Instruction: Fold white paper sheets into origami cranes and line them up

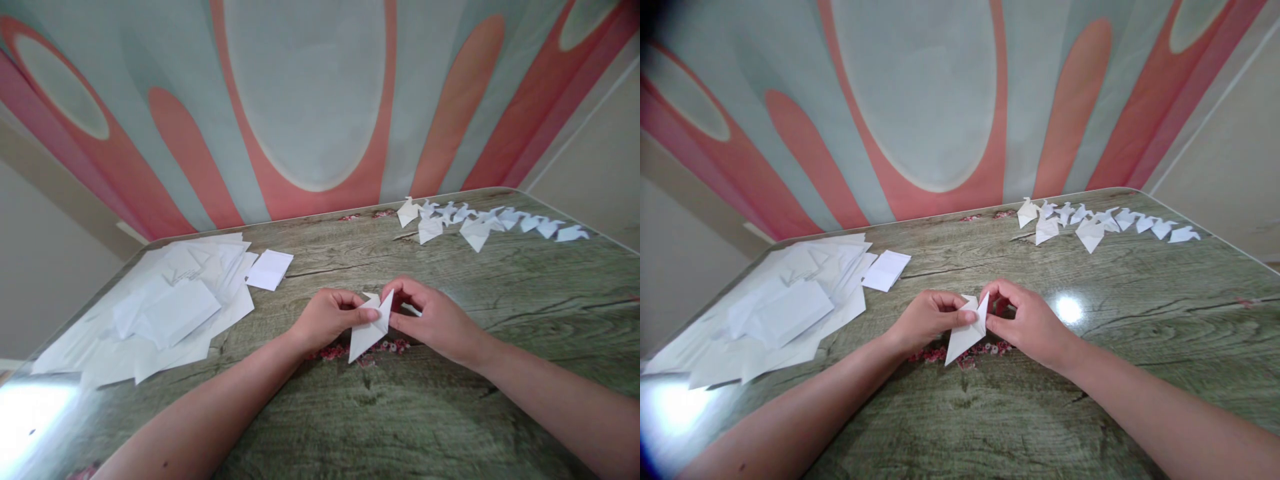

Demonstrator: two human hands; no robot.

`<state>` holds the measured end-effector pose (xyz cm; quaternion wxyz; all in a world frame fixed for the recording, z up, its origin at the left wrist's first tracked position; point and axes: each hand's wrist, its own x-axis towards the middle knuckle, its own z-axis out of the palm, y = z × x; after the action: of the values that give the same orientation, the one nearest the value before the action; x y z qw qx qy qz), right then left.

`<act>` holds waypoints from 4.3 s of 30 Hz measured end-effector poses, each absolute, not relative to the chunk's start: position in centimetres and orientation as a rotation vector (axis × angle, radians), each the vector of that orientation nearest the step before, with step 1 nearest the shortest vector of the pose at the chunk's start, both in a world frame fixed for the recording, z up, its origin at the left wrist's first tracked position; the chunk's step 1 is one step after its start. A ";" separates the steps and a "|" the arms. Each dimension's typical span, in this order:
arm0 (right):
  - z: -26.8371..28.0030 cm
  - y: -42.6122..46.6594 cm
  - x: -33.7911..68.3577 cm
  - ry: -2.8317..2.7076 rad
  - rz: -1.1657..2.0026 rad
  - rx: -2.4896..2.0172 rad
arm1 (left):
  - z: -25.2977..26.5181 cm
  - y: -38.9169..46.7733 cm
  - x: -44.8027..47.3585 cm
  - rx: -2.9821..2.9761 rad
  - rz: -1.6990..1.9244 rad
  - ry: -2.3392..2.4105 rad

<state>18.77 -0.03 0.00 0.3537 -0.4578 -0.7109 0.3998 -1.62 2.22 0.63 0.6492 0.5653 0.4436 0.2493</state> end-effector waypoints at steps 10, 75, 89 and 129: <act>-0.1 -0.1 18.9 -2.027 0.657 -1.106 | 0.6 2.2 -1.7 1.366 0.481 1.040; -0.3 0.1 18.4 -1.781 1.454 -1.236 | 0.1 2.4 -1.4 1.361 0.795 1.108; -0.5 0.2 18.6 -1.386 1.890 -1.062 | 0.7 2.6 -1.6 1.532 0.846 1.057; -0.6 -0.3 18.1 -1.820 1.104 -1.308 | -0.1 2.4 -1.1 1.488 0.796 1.198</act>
<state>18.07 -0.27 -0.62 0.3159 -0.4968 -0.6911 0.4193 -1.05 2.41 -0.15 0.5106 0.6182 0.4978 0.3306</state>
